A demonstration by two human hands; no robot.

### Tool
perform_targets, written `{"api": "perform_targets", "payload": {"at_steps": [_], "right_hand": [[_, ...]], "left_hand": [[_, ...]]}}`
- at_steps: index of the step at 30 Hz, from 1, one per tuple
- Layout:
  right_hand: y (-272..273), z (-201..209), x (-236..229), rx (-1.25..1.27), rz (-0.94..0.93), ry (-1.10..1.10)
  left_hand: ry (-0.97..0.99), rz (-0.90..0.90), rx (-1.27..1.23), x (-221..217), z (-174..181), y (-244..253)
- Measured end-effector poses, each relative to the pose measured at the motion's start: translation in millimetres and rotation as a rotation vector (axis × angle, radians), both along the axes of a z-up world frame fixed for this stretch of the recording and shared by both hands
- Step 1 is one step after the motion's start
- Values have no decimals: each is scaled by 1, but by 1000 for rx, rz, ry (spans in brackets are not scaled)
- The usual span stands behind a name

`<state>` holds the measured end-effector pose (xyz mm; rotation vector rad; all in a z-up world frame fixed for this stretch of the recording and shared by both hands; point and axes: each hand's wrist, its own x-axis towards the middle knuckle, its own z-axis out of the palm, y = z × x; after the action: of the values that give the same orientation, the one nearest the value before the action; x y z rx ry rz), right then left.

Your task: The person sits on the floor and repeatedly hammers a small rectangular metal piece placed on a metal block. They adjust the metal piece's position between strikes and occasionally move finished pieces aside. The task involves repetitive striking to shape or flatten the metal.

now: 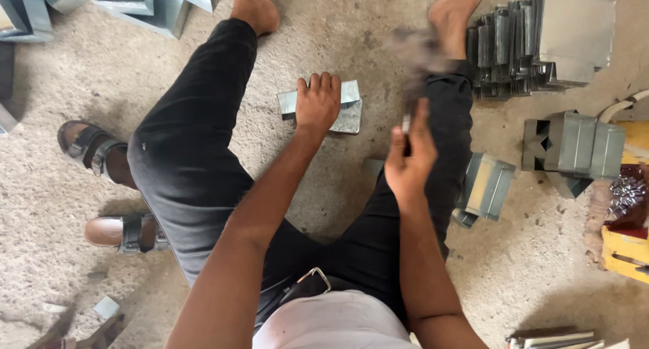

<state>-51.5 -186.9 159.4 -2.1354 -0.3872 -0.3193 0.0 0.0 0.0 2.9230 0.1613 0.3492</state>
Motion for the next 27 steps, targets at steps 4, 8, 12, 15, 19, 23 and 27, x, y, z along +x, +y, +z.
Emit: {"api": "perform_targets", "payload": {"at_steps": [4, 8, 12, 15, 19, 23, 27], "right_hand": [[-23, -55, 15, -231, 201, 88], [-34, -52, 4, -5, 29, 465], [-23, -19, -26, 347, 65, 631], [-17, 6, -53, 339, 105, 594], [-1, 39, -64, 361, 266, 385], [5, 67, -72, 364, 367, 177], [17, 57, -67, 271, 371, 76]], "left_hand": [[-71, 26, 80, -2, 6, -2], [-75, 46, 17, -10, 10, -1], [-220, 133, -98, -10, 21, 5], [-374, 138, -537, -12, 3, 7], [-708, 179, -800, -11, -38, -12], [-549, 292, -1082, -20, -49, -24], [-550, 297, -1034, -21, -35, -25]]}}
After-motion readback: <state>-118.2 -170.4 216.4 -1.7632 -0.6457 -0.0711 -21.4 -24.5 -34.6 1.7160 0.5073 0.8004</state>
